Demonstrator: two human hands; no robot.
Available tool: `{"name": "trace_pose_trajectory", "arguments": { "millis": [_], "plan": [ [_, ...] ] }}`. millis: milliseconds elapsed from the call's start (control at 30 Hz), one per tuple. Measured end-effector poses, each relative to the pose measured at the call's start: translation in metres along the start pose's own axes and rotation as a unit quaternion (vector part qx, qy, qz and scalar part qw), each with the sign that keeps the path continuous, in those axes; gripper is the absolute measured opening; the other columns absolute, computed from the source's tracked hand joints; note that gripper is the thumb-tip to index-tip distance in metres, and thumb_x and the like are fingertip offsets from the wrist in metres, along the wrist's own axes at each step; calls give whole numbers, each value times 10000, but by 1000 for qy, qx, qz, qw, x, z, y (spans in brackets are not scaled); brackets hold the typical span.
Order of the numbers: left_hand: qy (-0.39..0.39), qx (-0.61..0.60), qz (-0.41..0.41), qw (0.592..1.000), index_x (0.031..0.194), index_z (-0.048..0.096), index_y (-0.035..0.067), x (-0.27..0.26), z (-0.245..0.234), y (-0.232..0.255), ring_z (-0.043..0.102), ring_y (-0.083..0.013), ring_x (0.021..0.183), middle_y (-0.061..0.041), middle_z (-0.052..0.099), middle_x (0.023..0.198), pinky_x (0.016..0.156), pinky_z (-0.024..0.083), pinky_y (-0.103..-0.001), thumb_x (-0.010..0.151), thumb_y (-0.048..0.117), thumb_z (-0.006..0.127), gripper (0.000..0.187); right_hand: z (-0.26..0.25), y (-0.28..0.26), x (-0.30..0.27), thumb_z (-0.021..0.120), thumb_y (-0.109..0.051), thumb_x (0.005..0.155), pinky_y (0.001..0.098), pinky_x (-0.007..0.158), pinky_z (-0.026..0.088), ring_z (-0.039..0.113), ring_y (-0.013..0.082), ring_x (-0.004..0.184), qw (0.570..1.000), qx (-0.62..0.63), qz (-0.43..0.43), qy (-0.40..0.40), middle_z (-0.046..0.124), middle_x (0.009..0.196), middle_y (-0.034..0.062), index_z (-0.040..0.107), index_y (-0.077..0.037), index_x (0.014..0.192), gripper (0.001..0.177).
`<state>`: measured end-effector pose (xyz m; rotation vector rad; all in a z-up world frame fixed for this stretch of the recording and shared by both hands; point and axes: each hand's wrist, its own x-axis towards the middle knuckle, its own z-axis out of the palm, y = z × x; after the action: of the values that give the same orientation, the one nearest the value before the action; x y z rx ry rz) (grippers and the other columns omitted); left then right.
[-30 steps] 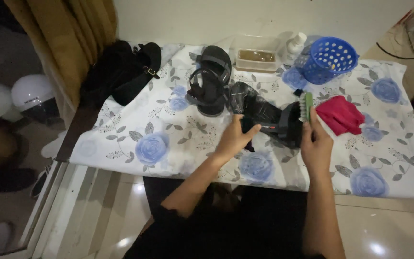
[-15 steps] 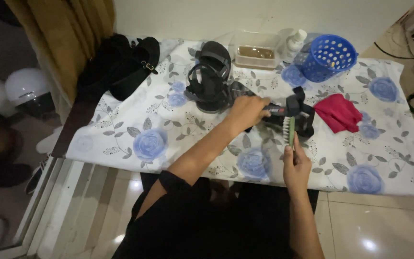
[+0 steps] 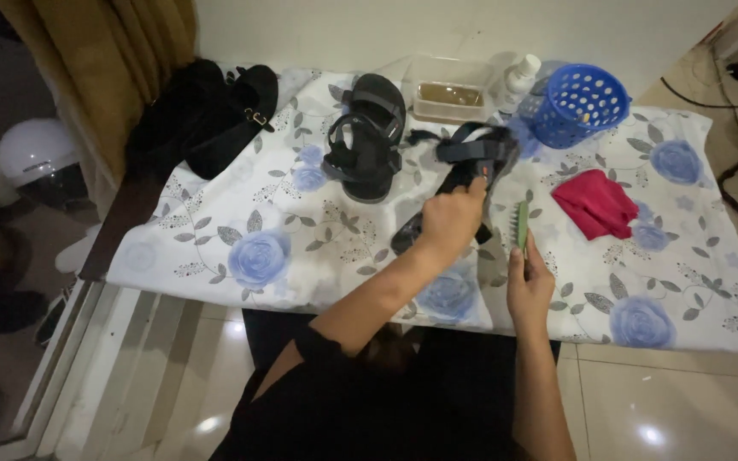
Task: A person is cleaning a pair of black sandals using a small brush and cleaning solution on a table covered with a floral cloth.
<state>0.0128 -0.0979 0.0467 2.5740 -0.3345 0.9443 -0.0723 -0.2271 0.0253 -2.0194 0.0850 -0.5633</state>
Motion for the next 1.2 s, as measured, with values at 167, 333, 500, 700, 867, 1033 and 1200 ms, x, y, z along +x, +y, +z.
{"name": "trace_pose_trajectory", "arguments": {
  "millis": [167, 333, 500, 700, 867, 1033, 1200],
  "plan": [
    [-137, -70, -33, 988, 875, 523, 87, -3, 4, -15, 616, -346, 505, -107, 585, 567, 438, 481, -494, 750, 300, 592, 257, 12, 36, 1, 520, -180, 951, 368, 626, 451, 571, 219, 753, 999, -8, 47, -5, 614, 925, 245, 523, -26, 1266, 351],
    [-305, -172, -46, 936, 912, 575, 146, -18, -5, -24, 655, -382, 681, -133, 655, 734, 567, 498, -510, 717, 368, 571, 295, 8, 30, 8, 512, -130, 942, 427, 741, 459, 560, 301, 932, 998, -11, 59, 8, 544, 1066, 339, 471, 68, 1269, 385],
    [-432, -341, -21, 835, 1233, 489, -8, 6, -131, -19, 498, -528, 1035, -349, 492, 1165, 809, 474, -532, 802, -34, 404, 441, 4, -43, 46, 507, -114, 924, 402, 697, 464, 591, 258, 870, 998, -56, 5, -13, 597, 1002, 273, 499, 34, 1268, 374],
    [-299, -360, 14, 883, 1004, 534, 79, -35, -66, -37, 515, -443, 1052, -201, 519, 1140, 870, 458, -506, 750, 186, 649, 298, 53, -39, 166, 554, -302, 875, 540, 663, 474, 607, 439, 810, 924, -347, -141, -82, 654, 836, 219, 634, -132, 1158, 339],
    [-187, -430, -100, 877, 823, 611, 126, -43, -37, -59, 569, -326, 998, -87, 617, 1006, 860, 450, -416, 797, 230, 630, 109, 117, -7, 243, 579, -302, 796, 448, 657, 504, 650, 327, 775, 896, -410, -146, -89, 674, 773, 60, 683, -288, 1024, 252],
    [-196, -455, -103, 862, 852, 637, 160, -49, -23, -68, 589, -272, 979, -47, 640, 946, 871, 448, -376, 781, 171, 648, 72, 162, 22, 281, 585, -271, 803, 432, 701, 500, 658, 290, 812, 860, -466, -148, -145, 690, 805, 77, 715, -208, 940, 199],
    [-155, -410, -68, 896, 1002, 604, 159, -51, -19, -66, 597, -281, 937, -82, 636, 914, 835, 471, -383, 879, 210, 550, 144, 189, 58, 313, 524, -148, 815, 424, 651, 515, 668, 288, 760, 814, -528, -150, -191, 675, 710, 115, 705, -75, 809, 195]
  ]
}}
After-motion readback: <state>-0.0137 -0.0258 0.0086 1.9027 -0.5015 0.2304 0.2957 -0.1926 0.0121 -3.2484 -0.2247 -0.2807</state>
